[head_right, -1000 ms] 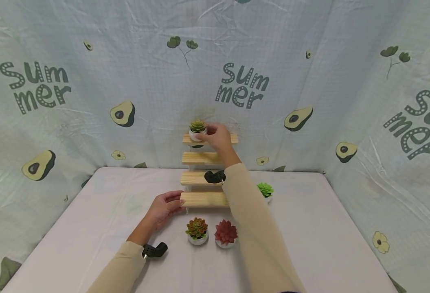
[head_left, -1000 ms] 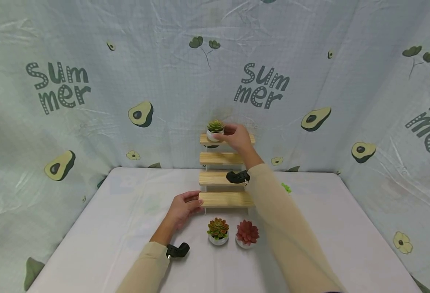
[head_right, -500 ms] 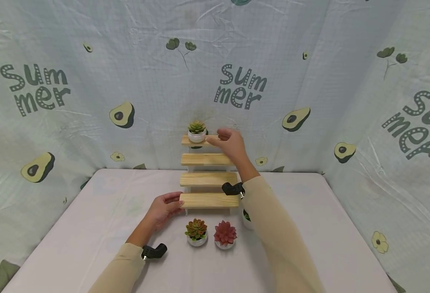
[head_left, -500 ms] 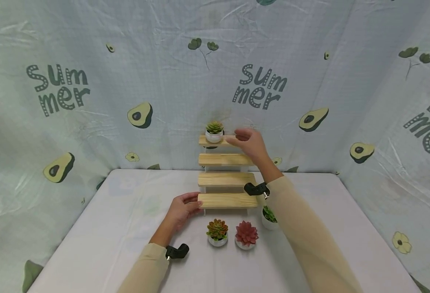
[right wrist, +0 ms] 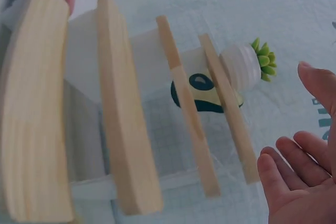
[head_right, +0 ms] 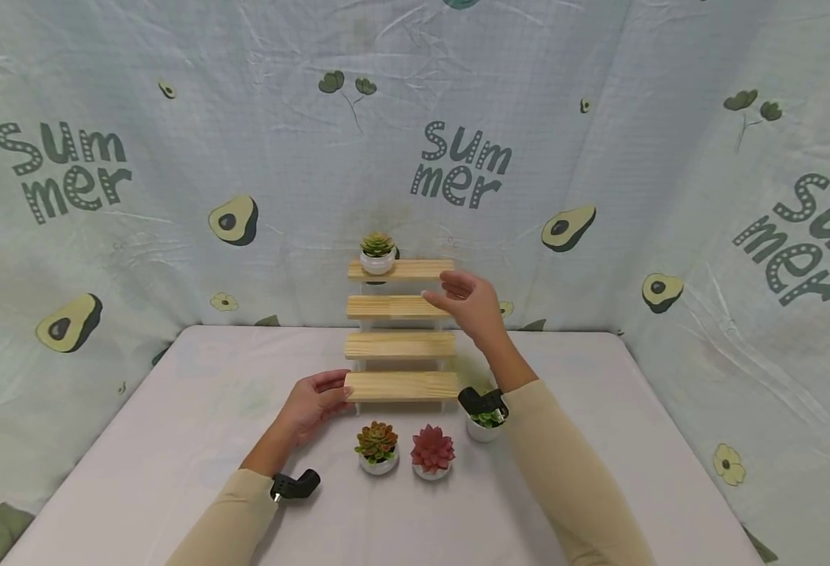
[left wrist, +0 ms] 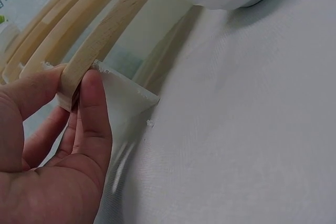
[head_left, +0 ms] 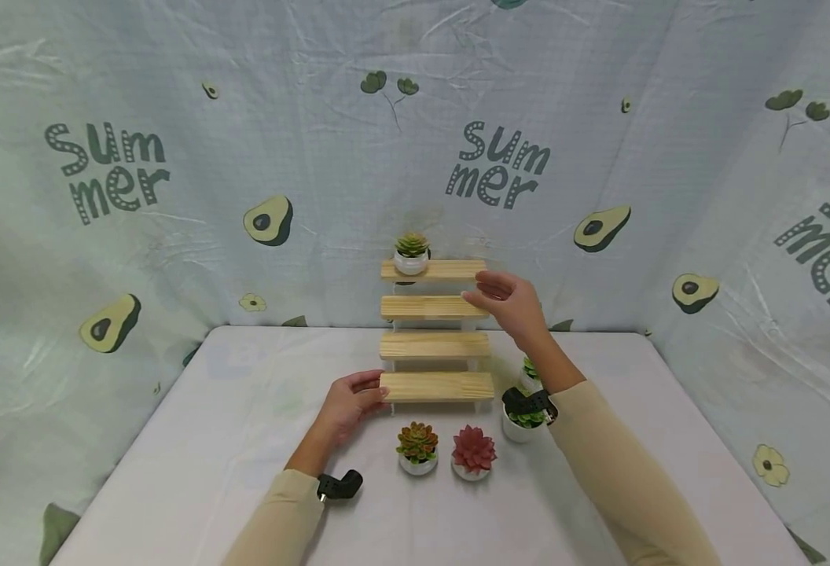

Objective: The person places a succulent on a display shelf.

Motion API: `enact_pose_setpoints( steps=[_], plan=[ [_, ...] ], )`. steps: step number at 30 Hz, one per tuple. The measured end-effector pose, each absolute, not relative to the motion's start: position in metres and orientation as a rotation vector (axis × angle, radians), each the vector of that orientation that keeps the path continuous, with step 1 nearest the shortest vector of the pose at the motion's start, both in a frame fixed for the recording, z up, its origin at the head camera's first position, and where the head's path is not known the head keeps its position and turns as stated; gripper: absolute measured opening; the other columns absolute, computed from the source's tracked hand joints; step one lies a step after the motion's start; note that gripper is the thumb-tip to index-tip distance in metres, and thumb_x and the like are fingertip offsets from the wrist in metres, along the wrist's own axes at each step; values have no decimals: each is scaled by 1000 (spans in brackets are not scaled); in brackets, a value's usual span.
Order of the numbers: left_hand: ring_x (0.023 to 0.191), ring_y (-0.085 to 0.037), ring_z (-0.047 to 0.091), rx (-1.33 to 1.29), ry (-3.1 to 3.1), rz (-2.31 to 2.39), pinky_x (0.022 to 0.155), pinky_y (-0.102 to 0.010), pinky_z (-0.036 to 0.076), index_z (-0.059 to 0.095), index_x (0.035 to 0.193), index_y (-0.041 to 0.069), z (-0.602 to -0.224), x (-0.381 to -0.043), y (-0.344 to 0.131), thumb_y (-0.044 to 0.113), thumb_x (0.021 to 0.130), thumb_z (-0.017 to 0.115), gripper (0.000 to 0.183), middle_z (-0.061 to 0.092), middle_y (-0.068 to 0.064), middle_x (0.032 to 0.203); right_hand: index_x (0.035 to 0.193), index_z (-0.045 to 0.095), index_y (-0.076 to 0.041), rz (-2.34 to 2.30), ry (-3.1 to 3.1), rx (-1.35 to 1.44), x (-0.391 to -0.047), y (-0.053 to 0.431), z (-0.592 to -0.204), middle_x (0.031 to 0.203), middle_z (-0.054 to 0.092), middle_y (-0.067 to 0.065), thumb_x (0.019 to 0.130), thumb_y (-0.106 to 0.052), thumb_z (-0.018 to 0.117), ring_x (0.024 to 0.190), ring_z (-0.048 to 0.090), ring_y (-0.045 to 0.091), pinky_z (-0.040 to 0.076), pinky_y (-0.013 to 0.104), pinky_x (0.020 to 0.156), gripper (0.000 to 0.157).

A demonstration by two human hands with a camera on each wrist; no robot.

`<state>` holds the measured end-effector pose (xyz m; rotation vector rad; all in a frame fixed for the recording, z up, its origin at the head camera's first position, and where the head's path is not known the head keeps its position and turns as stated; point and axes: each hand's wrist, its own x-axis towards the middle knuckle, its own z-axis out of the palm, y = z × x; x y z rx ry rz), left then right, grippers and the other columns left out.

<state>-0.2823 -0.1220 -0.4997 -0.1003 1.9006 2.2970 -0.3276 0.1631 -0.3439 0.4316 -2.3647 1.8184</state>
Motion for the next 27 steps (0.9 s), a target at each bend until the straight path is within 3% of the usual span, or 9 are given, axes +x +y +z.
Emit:
enact_pose_setpoints(
  steps=[3, 10, 20, 27],
  plan=[
    [88, -20, 65, -116, 1910, 2301, 80, -37, 58, 55, 126, -3, -502, -283, -121, -3, 82, 67, 46, 58, -21, 116, 130, 54, 0, 1810, -2316, 425, -317, 172, -352, 133, 53, 18, 84, -19, 72, 125, 49, 33, 46, 37, 101, 52],
    [88, -19, 65, -132, 1903, 2301, 80, -37, 57, 54, 127, -2, -502, -283, -121, -3, 83, 67, 46, 58, -20, 116, 127, 58, -8, 1811, -2234, 379, -307, 197, -390, 130, 58, 12, 80, -30, 75, 122, 54, 23, 48, 17, 94, 54],
    [88, -19, 65, -133, 1911, 2298, 78, -36, 58, 55, 126, -2, -500, -284, -119, -3, 82, 67, 46, 60, -18, 114, 126, 59, -12, 1772, -2272, 298, -280, 221, -420, 129, 59, 11, 79, -35, 75, 121, 55, 21, 47, 18, 94, 55],
    [88, -19, 64, -145, 1912, 2298, 77, -33, 58, 56, 124, -2, -501, -285, -120, -3, 81, 68, 45, 60, -17, 112, 125, 59, -13, 1734, -2327, 224, -264, 231, -439, 129, 59, 8, 78, -37, 75, 120, 55, 20, 47, 25, 96, 56]
  ],
)
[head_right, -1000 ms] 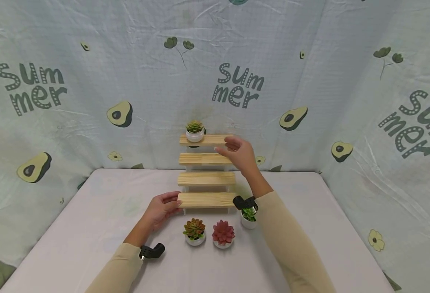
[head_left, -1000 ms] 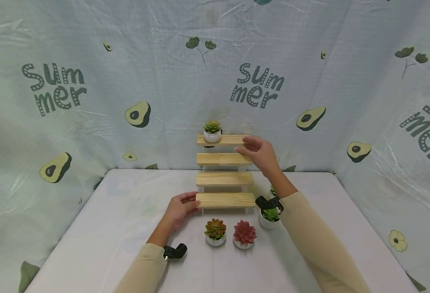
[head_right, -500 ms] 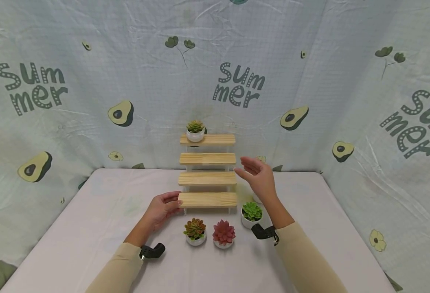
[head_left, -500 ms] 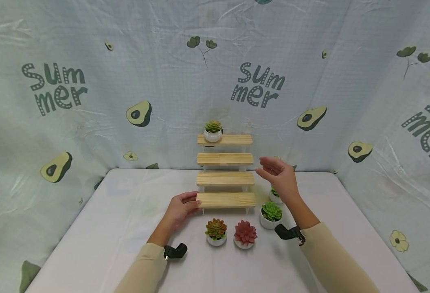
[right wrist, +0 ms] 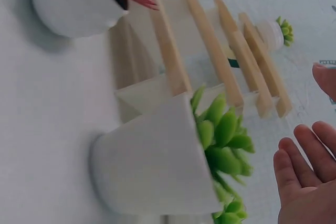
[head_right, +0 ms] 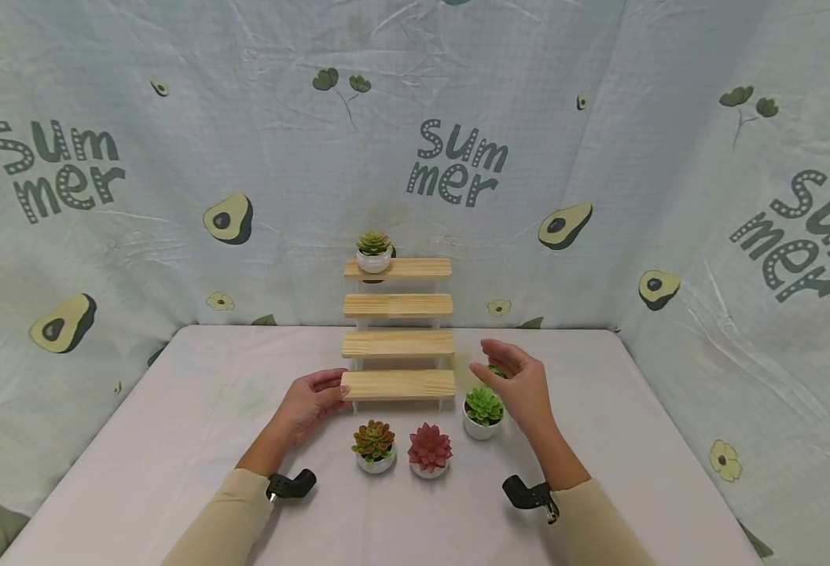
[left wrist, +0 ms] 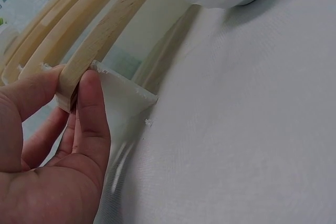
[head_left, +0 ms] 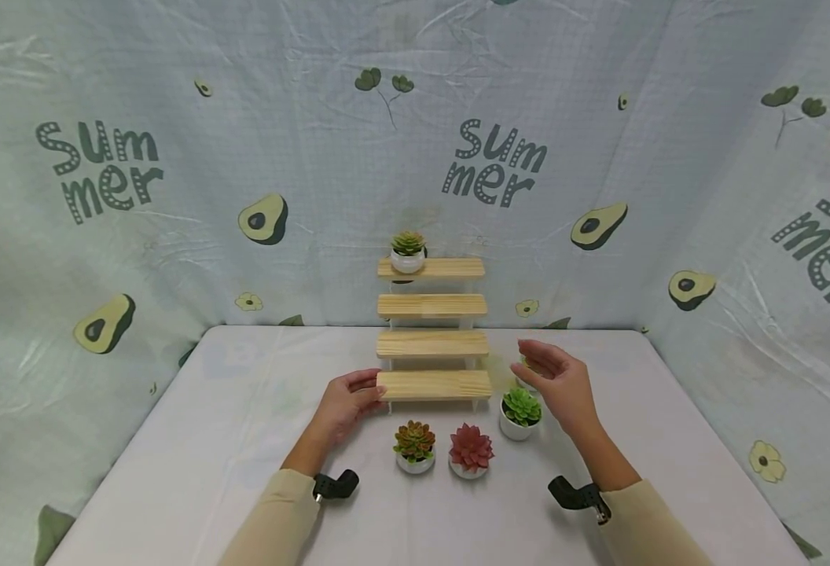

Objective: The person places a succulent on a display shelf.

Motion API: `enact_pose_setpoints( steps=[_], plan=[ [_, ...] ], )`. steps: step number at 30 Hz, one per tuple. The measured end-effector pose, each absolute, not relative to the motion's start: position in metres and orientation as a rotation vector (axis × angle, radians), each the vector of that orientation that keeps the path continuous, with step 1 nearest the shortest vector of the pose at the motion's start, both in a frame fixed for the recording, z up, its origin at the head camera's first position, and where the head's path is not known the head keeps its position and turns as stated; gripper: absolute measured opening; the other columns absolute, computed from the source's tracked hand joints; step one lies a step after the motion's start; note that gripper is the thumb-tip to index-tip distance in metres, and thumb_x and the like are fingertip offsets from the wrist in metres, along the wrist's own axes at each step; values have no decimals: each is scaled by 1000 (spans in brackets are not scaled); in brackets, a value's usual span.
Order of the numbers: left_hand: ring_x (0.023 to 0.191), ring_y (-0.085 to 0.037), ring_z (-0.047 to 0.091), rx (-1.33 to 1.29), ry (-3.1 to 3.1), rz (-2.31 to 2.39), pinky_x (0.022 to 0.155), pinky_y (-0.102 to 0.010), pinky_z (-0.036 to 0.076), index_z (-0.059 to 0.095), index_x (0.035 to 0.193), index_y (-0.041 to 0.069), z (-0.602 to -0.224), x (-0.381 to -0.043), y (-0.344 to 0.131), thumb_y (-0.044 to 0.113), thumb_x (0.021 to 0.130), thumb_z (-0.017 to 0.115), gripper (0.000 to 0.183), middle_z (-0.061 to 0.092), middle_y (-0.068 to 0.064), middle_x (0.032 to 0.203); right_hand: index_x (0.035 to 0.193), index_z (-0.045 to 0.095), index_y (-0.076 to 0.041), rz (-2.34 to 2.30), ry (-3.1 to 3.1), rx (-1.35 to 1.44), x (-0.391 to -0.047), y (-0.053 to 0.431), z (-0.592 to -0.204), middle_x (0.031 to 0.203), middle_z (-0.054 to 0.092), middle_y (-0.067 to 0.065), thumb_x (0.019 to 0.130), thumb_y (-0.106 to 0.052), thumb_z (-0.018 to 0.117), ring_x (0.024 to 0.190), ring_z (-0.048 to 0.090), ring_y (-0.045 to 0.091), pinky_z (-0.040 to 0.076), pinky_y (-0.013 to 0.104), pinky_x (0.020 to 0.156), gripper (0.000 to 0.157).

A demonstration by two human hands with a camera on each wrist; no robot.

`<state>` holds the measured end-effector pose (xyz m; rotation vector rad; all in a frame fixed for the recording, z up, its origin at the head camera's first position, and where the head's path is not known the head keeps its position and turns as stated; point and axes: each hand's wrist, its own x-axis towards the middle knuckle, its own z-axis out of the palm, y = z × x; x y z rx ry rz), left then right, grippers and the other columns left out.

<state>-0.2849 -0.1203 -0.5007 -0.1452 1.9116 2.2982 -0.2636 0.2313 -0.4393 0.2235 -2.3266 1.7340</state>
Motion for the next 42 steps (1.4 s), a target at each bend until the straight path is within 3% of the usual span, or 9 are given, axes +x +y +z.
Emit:
enact_pose_setpoints(
  steps=[17, 22, 25, 31, 38, 42],
  plan=[
    [88, -20, 65, -155, 1914, 2287, 76, -34, 58, 57, 123, -1, -500, -286, -120, -1, 81, 69, 44, 61, -15, 110, 124, 60, -11, 1586, -2340, 191, -229, 239, -481, 127, 60, 9, 78, -30, 77, 119, 56, 19, 46, 20, 97, 53],
    [88, -19, 64, -145, 1919, 2280, 77, -34, 58, 56, 125, -1, -500, -286, -120, -1, 81, 69, 45, 60, -15, 111, 127, 57, -9, 1650, -2352, 162, -221, 243, -482, 131, 56, 6, 75, -31, 79, 123, 52, 23, 45, 26, 100, 60],
    [88, -19, 64, -144, 1924, 2273, 77, -34, 58, 55, 125, -1, -500, -287, -120, -1, 81, 69, 46, 60, -15, 112, 131, 53, -6, 1714, -2351, 166, -217, 243, -484, 135, 52, 10, 74, -27, 80, 125, 50, 28, 45, 28, 100, 66],
    [86, -18, 64, -132, 1912, 2291, 77, -34, 58, 55, 125, -3, -500, -286, -121, -2, 81, 69, 45, 61, -15, 109, 136, 47, -7, 1753, -2409, 111, -214, 242, -487, 141, 47, 10, 73, -29, 81, 128, 46, 23, 45, 19, 98, 75],
    [87, -17, 64, -129, 1892, 2276, 79, -36, 58, 53, 127, -3, -499, -287, -121, -2, 82, 68, 48, 60, -16, 112, 138, 44, -10, 1731, -2483, 68, -217, 242, -496, 143, 44, 6, 71, -29, 82, 132, 41, 23, 41, 41, 104, 79],
    [87, -17, 64, -138, 1887, 2278, 81, -37, 57, 52, 129, -3, -499, -287, -121, -1, 83, 68, 49, 59, -16, 114, 141, 41, -11, 1735, -2511, 50, -217, 240, -497, 146, 41, 8, 73, -26, 81, 135, 38, 25, 40, 44, 105, 80]
  ],
)
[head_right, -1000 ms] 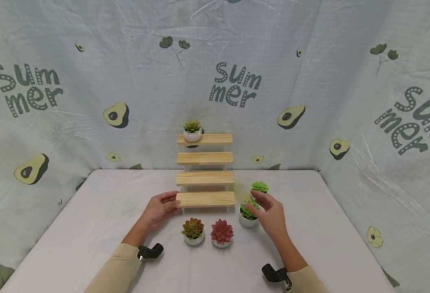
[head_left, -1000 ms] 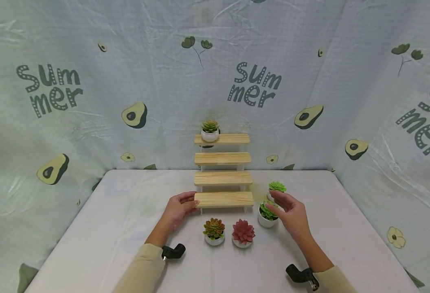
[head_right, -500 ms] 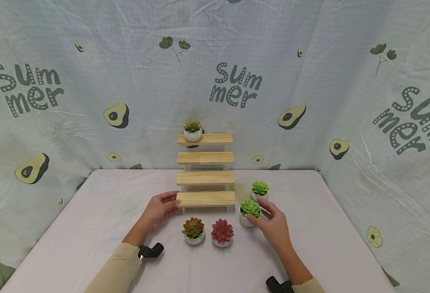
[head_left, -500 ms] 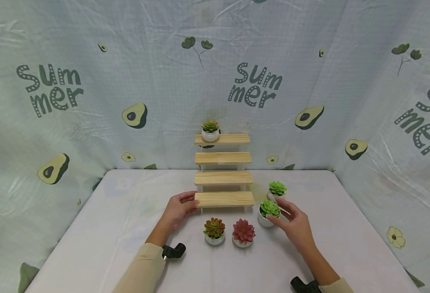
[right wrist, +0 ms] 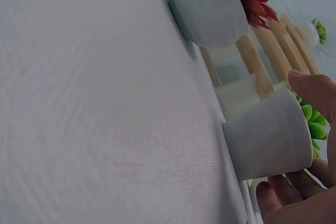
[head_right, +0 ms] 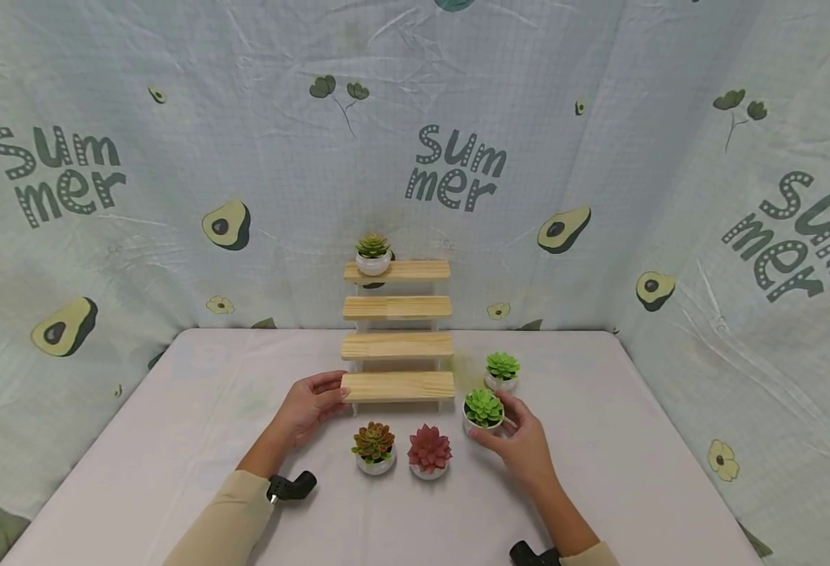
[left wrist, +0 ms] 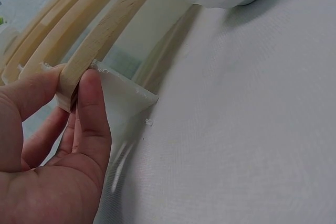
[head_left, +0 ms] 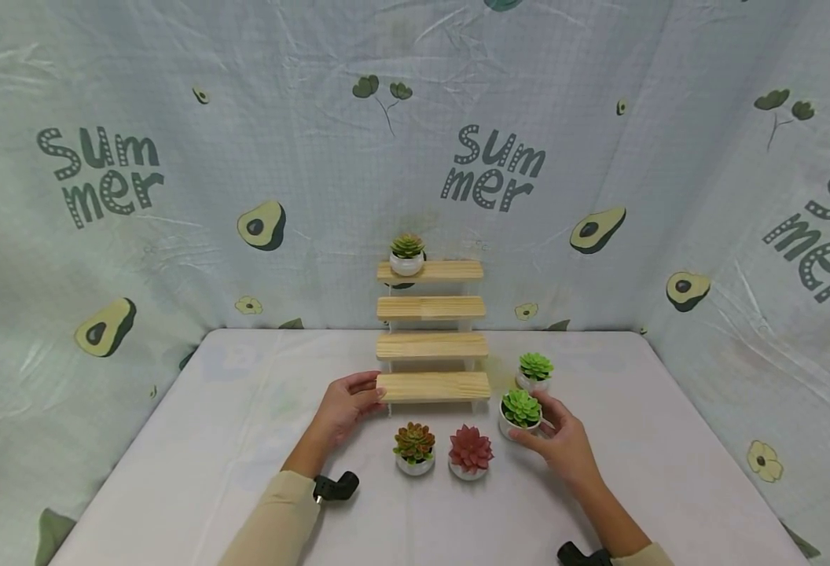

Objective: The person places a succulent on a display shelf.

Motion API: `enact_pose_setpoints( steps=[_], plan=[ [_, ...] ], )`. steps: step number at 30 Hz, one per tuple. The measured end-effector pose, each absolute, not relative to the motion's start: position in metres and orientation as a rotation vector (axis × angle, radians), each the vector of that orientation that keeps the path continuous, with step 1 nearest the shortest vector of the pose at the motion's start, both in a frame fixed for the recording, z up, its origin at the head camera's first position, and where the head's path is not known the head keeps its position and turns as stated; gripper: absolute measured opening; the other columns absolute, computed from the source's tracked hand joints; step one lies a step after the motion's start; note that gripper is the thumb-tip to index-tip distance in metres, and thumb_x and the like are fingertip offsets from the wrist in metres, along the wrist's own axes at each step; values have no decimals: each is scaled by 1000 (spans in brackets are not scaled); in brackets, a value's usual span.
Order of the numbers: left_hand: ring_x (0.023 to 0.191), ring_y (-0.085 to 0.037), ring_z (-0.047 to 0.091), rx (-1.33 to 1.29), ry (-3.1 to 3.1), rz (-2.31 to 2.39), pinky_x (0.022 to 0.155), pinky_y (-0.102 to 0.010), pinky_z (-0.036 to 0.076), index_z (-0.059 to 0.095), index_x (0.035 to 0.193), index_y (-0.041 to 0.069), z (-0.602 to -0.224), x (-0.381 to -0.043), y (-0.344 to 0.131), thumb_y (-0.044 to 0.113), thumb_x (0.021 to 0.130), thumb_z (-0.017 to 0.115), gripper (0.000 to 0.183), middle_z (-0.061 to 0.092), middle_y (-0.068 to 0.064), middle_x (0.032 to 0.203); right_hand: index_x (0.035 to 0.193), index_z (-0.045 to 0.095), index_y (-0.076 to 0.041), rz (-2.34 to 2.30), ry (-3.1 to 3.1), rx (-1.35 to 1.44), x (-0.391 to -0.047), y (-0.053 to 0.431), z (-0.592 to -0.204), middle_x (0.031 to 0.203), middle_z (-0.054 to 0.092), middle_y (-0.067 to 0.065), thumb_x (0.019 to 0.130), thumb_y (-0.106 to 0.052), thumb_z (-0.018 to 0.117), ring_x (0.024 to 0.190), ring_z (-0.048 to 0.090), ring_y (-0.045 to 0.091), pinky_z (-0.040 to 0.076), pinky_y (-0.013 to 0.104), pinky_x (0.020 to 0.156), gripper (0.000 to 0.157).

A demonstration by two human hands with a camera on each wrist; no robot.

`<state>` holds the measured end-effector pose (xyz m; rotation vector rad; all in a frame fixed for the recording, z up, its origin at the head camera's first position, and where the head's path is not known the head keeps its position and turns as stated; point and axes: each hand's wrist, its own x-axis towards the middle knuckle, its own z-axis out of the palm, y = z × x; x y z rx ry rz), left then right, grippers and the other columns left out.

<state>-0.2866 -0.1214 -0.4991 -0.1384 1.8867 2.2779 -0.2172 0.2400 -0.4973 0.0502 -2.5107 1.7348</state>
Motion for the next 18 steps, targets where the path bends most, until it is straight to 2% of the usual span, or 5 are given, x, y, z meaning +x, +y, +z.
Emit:
enact_pose_setpoints(
  steps=[8, 12, 18],
  plan=[
    [88, -19, 64, -154, 1902, 2287, 77, -35, 58, 56, 124, -2, -500, -285, -120, -1, 81, 69, 45, 60, -16, 111, 142, 38, -11, 1797, -2518, -3, -218, 237, -498, 147, 39, 13, 72, -27, 82, 134, 40, 27, 42, 42, 104, 84],
    [88, -20, 64, -150, 1898, 2285, 77, -34, 58, 56, 125, -2, -500, -285, -120, -1, 81, 69, 46, 60, -16, 111, 141, 39, -13, 1825, -2513, -35, -219, 237, -499, 145, 42, 13, 72, -26, 82, 130, 44, 24, 48, 33, 98, 83],
    [89, -19, 64, -147, 1902, 2281, 78, -35, 58, 55, 125, -2, -499, -285, -121, -1, 81, 70, 47, 60, -15, 111, 141, 40, -12, 1827, -2511, -40, -224, 237, -503, 144, 43, 13, 71, -24, 83, 129, 45, 22, 49, 22, 93, 83]
  ],
)
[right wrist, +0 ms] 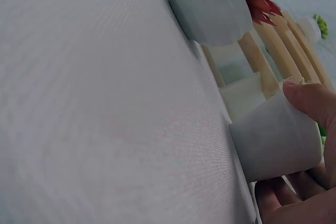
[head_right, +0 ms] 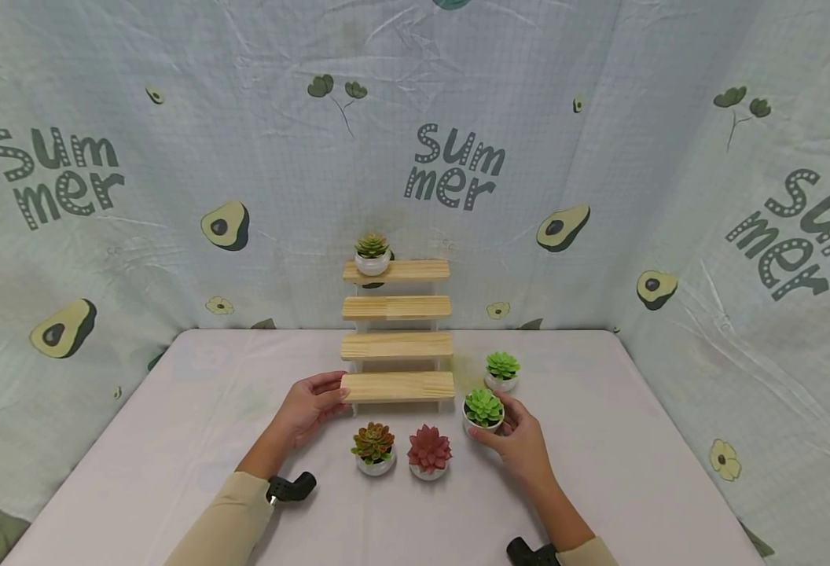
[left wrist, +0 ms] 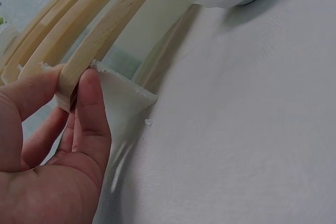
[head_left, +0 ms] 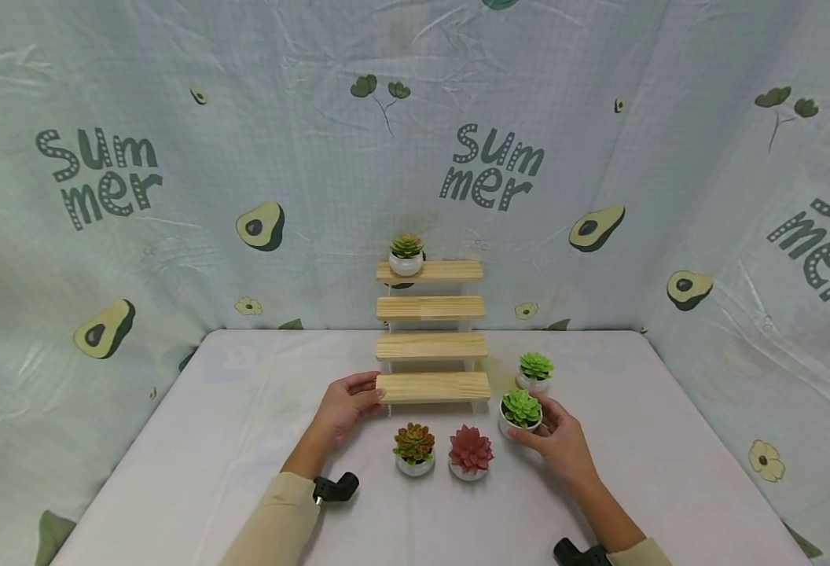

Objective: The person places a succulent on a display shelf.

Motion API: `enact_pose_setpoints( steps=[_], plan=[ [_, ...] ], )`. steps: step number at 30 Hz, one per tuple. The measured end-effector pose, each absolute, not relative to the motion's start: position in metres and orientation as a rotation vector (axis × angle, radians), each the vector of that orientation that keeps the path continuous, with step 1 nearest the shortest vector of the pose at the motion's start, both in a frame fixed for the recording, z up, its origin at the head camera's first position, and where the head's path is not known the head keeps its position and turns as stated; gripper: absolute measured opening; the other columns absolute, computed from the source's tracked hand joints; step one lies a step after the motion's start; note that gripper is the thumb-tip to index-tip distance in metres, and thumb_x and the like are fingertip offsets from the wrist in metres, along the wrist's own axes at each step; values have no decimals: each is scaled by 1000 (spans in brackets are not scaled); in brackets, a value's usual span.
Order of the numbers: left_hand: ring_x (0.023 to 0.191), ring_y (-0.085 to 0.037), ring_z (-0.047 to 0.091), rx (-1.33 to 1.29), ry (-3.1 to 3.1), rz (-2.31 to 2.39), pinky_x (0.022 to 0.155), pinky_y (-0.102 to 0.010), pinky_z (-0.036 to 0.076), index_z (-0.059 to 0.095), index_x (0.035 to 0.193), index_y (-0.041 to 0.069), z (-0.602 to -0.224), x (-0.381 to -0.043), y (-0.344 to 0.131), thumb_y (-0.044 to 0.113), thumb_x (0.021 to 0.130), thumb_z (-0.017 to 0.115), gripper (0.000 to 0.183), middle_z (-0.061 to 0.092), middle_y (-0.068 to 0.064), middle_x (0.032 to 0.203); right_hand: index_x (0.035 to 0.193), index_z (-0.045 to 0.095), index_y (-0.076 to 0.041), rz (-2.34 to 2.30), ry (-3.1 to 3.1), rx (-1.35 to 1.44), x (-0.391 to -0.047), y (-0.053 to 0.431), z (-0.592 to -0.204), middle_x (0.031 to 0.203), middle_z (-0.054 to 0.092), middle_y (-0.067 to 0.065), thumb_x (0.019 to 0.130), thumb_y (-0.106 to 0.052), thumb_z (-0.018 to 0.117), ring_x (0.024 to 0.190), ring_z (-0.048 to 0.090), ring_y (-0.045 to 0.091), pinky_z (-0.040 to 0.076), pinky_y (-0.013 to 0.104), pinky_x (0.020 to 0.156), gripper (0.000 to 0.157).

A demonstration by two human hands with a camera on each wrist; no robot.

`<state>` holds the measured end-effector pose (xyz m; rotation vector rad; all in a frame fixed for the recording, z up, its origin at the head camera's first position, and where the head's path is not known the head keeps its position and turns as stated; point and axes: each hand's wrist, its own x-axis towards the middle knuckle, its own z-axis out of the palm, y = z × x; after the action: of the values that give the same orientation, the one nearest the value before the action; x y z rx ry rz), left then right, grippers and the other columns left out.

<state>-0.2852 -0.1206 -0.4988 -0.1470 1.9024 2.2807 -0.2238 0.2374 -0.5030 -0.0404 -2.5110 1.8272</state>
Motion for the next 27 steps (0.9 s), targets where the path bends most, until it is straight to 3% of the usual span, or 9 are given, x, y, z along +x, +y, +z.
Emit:
enact_pose_setpoints(
  steps=[12, 27],
  plan=[
    [87, -17, 64, -138, 1894, 2293, 79, -37, 58, 53, 127, -3, -499, -284, -120, -2, 82, 69, 48, 60, -14, 110, 140, 41, -11, 1867, -2498, -73, -225, 235, -504, 137, 50, 15, 69, -22, 84, 117, 54, 17, 50, 17, 87, 83],
    [87, -19, 64, -148, 1903, 2306, 75, -34, 58, 56, 124, -1, -503, -286, -119, -2, 82, 68, 45, 60, -14, 109, 138, 43, -13, 1863, -2487, -110, -225, 234, -503, 140, 47, 9, 67, -25, 86, 127, 47, 20, 47, 15, 92, 84]
  ],
)
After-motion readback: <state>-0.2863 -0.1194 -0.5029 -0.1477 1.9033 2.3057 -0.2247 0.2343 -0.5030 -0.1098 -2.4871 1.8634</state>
